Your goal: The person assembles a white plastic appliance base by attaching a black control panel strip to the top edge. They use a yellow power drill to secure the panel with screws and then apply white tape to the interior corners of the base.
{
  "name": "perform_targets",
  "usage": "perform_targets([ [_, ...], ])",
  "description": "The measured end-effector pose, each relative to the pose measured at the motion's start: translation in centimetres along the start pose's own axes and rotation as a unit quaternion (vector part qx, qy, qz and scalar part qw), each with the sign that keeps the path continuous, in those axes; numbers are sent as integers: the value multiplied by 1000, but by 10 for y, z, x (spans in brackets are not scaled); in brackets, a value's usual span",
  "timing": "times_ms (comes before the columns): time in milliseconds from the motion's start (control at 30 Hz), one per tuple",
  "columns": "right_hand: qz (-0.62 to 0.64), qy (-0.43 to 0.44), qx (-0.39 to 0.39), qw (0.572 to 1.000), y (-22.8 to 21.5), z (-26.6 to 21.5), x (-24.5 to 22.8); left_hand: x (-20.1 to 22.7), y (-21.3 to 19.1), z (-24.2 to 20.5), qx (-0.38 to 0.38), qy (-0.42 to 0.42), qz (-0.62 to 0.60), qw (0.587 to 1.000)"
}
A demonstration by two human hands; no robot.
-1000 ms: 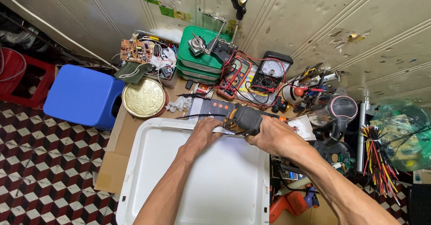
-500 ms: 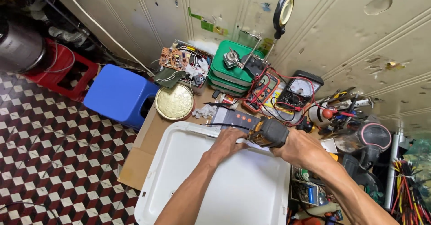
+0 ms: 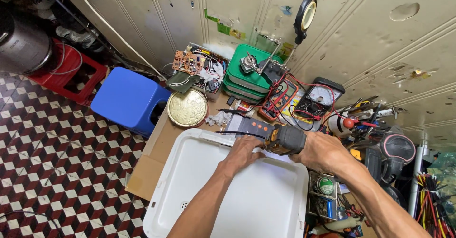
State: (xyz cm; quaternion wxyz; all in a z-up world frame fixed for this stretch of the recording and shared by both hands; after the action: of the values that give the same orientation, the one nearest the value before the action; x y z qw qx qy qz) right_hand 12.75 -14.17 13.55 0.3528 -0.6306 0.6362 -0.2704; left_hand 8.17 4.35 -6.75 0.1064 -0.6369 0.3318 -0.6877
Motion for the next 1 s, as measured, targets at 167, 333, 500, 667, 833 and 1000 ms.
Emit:
perform_targets([
  [167,-30,-32,-4,999,-5,2,-3,12,-10,-2,-15,-35,2,999],
  [333,-105,-161,4,981,-13,6,-6,4,1,1,-17,-37,13,999],
  [500,-151,-243,9,958,-14,27,11,12,-6,-3,7,-38,13,999],
  [667,-132,-191,11,973,-63,-17,-12,9,-6,-9,30,-4,-2,1000],
  [833,136,-151,112,973,1,-23,15,11,-37,-33,143,46,18,988],
  [1000,421,-115,164,885,68,-35,-26,-58,-108,-67,369,-111,60,921],
])
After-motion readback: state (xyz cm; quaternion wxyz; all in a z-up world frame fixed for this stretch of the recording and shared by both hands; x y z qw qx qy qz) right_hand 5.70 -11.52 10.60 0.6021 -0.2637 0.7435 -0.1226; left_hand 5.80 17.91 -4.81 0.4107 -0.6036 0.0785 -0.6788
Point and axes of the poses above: each hand's wrist, its own z-axis towards the middle knuckle, its own y-axis out of the palm, x = y × z, the point moved 2 cm from there along z, towards the middle knuckle, and after that the axes turned 3 degrees about x, right-handed, at the moved point
